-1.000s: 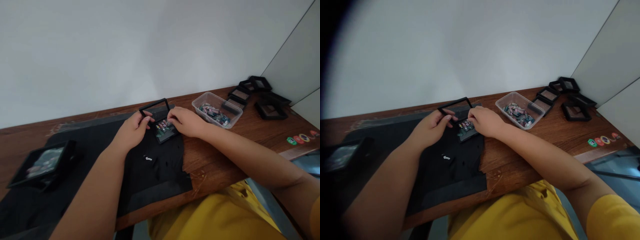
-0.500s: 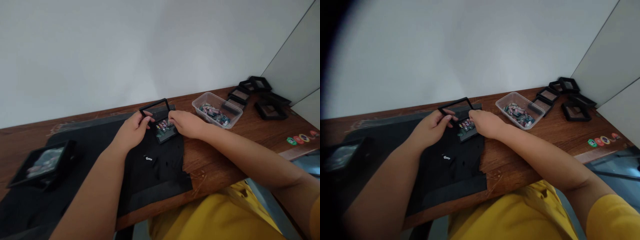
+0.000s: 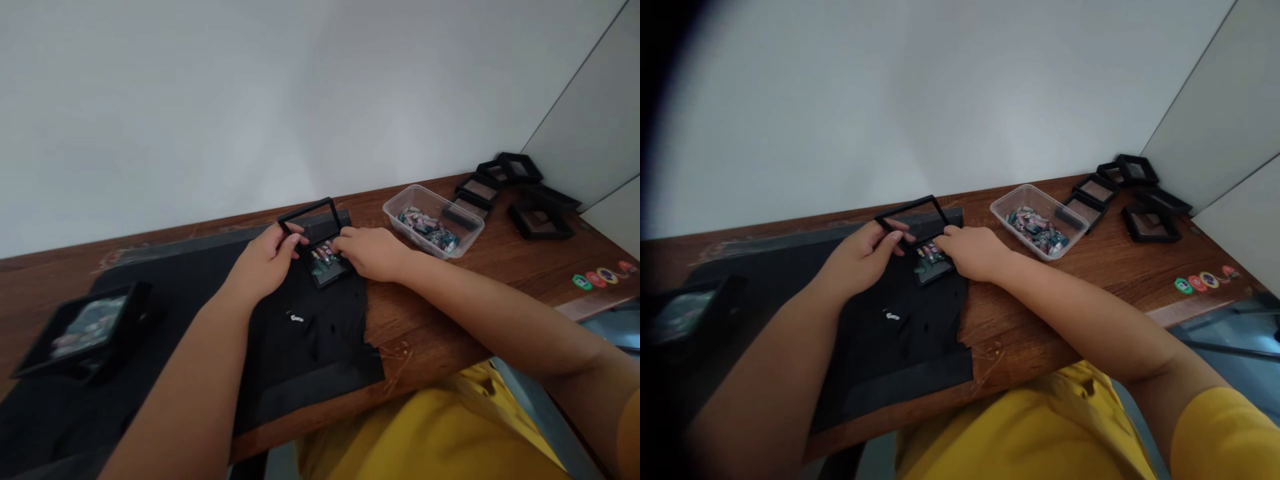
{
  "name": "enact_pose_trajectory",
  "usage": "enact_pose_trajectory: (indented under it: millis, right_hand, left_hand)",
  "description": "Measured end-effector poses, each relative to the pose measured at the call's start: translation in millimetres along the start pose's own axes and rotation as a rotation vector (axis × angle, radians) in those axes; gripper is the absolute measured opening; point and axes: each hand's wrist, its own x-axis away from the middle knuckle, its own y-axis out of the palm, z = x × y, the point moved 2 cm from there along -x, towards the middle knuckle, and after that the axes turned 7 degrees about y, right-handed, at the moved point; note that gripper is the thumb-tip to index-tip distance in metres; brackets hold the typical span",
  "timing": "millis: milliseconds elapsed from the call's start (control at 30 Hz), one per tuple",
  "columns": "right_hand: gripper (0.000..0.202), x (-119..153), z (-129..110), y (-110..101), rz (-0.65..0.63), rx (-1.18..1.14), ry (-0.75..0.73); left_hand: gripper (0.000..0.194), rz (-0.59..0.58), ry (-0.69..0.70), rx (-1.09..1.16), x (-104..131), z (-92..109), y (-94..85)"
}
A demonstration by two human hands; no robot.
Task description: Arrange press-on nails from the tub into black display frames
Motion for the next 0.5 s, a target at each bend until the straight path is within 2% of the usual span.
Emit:
enact_pose_trajectory:
  millis: [333, 500]
  right_hand:
    - [0.03, -0.5, -2.1, -7.9, 0.03, -0.044, 0.026]
    - [0.027, -0.3, -0.6, -9.0, 0.082, -0.061, 0.086]
  left_hand:
    - [0.031, 0.003, 0.001, 0.006, -0.3, -1.1, 0.2]
    - [0.032, -0.009, -0.011, 0.017, 0.1, -3.6, 1.0]
